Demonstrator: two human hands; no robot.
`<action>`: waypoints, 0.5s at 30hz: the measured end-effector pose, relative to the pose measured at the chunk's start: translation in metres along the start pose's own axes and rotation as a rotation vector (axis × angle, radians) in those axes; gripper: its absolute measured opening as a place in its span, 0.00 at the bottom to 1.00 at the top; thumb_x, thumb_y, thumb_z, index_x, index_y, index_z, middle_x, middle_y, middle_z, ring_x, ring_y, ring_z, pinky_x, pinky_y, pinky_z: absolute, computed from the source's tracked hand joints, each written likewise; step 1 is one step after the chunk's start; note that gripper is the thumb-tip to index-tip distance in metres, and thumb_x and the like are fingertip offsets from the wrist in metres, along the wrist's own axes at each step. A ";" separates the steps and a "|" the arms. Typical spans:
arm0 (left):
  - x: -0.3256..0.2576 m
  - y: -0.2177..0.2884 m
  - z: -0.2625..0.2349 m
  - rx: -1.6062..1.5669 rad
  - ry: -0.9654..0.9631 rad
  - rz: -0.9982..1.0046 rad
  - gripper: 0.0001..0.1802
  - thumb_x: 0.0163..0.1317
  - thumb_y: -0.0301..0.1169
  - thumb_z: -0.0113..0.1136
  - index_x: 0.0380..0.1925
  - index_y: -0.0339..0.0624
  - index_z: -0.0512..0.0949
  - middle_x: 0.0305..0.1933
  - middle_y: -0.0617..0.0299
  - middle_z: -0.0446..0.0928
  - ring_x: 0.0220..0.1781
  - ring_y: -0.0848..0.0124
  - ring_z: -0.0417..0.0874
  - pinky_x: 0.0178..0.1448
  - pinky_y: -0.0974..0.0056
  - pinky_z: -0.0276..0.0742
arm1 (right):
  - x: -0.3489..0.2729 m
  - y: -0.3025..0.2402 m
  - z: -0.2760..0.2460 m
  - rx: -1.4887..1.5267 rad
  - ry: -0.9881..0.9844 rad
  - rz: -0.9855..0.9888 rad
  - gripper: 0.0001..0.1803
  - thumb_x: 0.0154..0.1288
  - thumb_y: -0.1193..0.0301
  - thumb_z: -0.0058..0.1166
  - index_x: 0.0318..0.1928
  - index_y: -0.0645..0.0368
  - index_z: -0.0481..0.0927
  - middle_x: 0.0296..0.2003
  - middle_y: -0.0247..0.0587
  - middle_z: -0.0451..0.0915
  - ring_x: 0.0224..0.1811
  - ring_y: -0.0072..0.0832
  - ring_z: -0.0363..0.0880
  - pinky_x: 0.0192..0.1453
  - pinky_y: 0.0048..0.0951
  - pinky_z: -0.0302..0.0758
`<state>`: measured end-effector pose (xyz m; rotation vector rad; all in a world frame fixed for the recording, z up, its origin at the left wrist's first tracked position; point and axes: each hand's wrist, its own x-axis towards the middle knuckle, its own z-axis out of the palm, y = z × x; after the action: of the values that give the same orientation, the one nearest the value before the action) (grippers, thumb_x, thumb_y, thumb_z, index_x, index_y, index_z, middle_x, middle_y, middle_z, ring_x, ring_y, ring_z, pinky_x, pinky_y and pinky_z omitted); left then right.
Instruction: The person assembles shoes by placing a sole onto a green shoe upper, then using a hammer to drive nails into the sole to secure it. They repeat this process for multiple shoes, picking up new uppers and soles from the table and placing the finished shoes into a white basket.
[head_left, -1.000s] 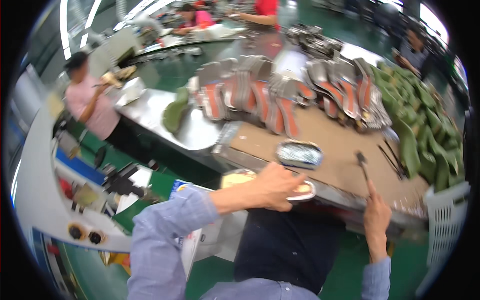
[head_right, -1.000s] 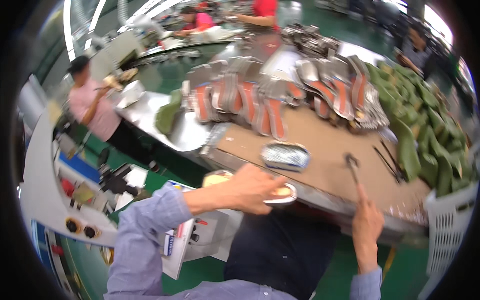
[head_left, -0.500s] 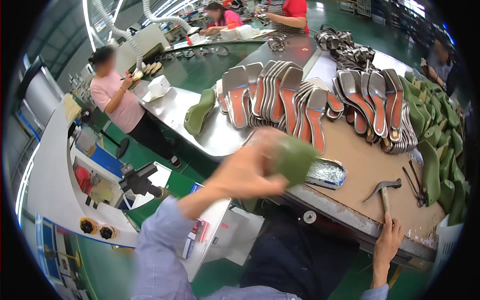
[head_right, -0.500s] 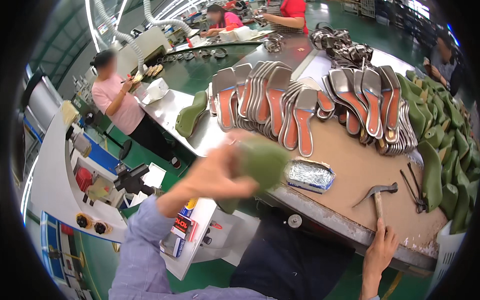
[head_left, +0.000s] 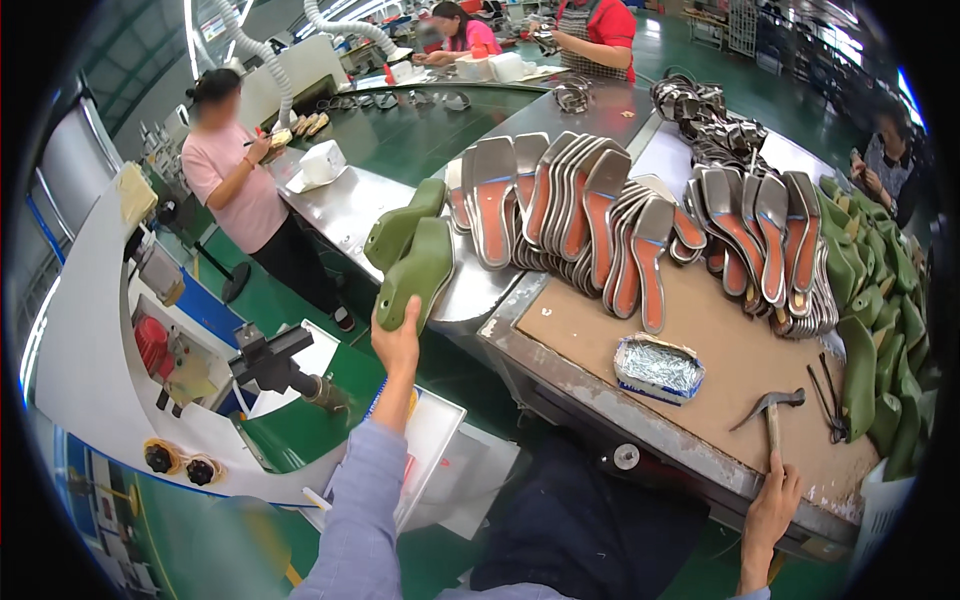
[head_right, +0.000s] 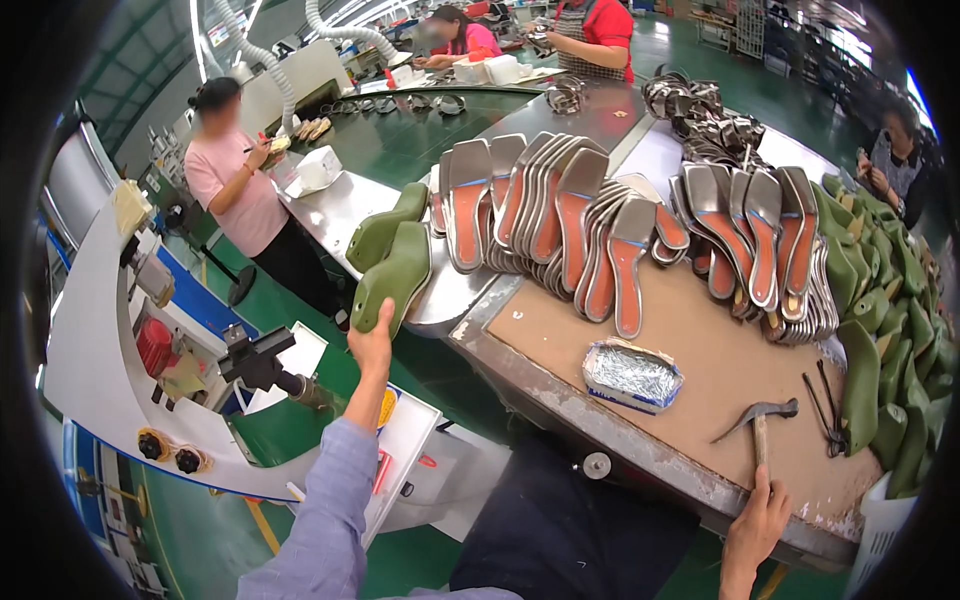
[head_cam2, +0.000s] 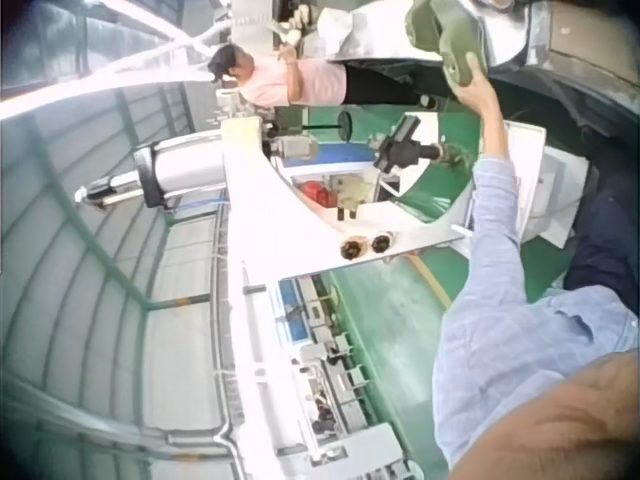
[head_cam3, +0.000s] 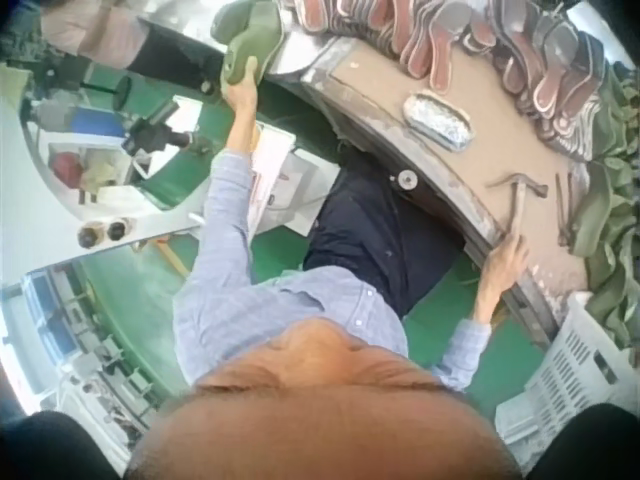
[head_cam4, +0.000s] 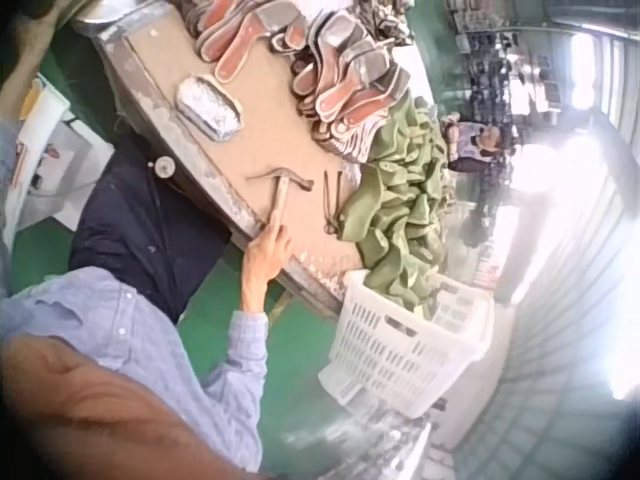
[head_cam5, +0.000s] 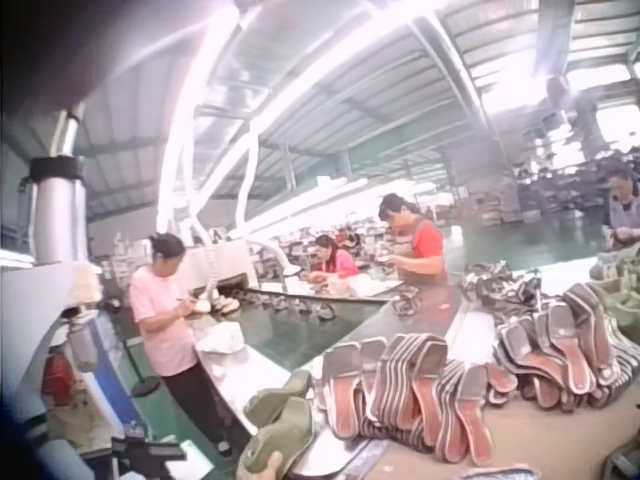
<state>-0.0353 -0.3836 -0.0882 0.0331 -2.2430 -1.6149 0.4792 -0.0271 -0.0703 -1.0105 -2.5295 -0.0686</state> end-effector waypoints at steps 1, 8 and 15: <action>0.011 -0.015 0.008 0.042 0.102 0.069 0.50 0.53 0.49 0.77 0.67 0.26 0.67 0.68 0.39 0.70 0.69 0.51 0.72 0.72 0.54 0.66 | 0.001 0.001 0.002 0.005 0.005 -0.012 0.21 0.71 0.80 0.47 0.63 0.58 0.75 0.47 0.52 0.74 0.46 0.51 0.72 0.52 0.49 0.70; 0.114 -0.037 0.029 0.050 0.107 0.228 0.54 0.51 0.53 0.78 0.68 0.25 0.65 0.67 0.35 0.71 0.68 0.49 0.75 0.69 0.56 0.70 | 0.006 0.000 0.004 -0.015 -0.037 -0.005 0.20 0.72 0.79 0.47 0.62 0.61 0.75 0.47 0.53 0.75 0.48 0.51 0.72 0.53 0.49 0.69; 0.177 -0.053 0.057 0.178 0.166 0.288 0.44 0.52 0.56 0.75 0.59 0.34 0.76 0.59 0.41 0.77 0.61 0.48 0.78 0.63 0.51 0.73 | 0.000 0.005 0.001 -0.153 -0.059 0.002 0.16 0.74 0.72 0.50 0.58 0.62 0.78 0.49 0.55 0.78 0.50 0.53 0.76 0.54 0.48 0.73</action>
<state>-0.2280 -0.3913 -0.1014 -0.1012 -2.1432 -1.2160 0.4829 -0.0233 -0.0715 -1.0883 -2.6089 -0.2384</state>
